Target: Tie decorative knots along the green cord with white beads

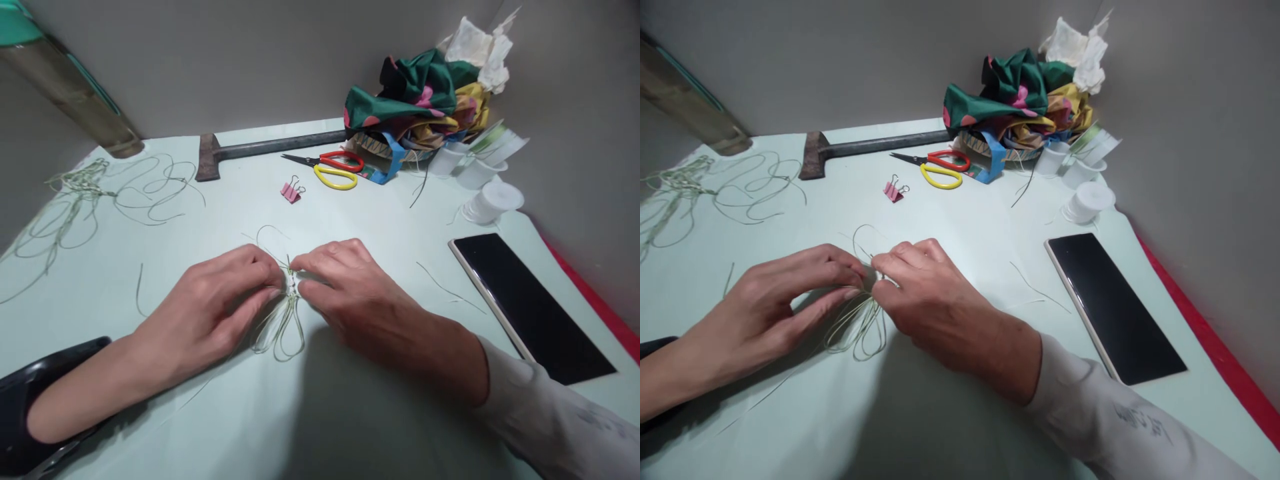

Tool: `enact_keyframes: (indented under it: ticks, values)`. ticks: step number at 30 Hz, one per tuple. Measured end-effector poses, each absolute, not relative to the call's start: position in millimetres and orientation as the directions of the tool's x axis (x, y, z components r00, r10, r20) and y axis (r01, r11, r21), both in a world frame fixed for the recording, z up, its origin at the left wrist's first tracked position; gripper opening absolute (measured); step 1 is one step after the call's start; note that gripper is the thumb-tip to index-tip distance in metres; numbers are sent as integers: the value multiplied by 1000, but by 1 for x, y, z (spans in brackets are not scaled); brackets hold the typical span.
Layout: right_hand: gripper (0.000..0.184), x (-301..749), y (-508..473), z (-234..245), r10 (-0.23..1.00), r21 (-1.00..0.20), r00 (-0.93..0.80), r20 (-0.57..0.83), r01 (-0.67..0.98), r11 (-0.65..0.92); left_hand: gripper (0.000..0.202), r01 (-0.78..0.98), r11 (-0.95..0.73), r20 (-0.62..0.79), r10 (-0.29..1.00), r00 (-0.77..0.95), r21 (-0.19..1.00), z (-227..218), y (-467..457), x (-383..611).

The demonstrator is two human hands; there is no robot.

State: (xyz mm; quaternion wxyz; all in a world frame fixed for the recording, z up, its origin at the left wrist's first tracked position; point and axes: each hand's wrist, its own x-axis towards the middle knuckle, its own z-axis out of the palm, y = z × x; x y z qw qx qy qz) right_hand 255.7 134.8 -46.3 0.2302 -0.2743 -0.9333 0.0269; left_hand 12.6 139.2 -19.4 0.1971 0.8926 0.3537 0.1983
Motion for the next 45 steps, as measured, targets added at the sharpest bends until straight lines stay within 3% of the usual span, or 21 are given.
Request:
enact_keyframes:
  ticks: [5, 10, 16, 20, 30, 41, 45]
  values:
    - [33, 252, 135, -49, 537, -239, -769, 347, 481, 843, 20, 577, -539, 93, 775, 625, 614, -21, 140, 12]
    - [27, 252, 136, -54, 555, -241, -743, 375, 499, 832, 16, 553, -535, 94, 768, 634, 639, -23, 140, 13]
    - [32, 253, 134, -55, 523, -189, -734, 433, 493, 849, 17, 525, -596, 178, 746, 641, 607, -30, 139, 17]
    - [24, 252, 133, -53, 526, -171, -730, 436, 507, 845, 17, 527, -626, 222, 739, 636, 574, -32, 139, 17]
    - [24, 249, 132, -54, 545, -206, -734, 406, 507, 837, 23, 559, -653, 264, 738, 621, 510, -36, 138, 18]
    - [34, 253, 122, -47, 604, -173, -735, 308, 581, 795, 29, 588, -658, 267, 741, 616, 469, -34, 133, 19]
    - [44, 253, 117, -41, 640, -192, -750, 168, 611, 768, 29, 592, -653, 253, 744, 618, 472, -31, 131, 18]
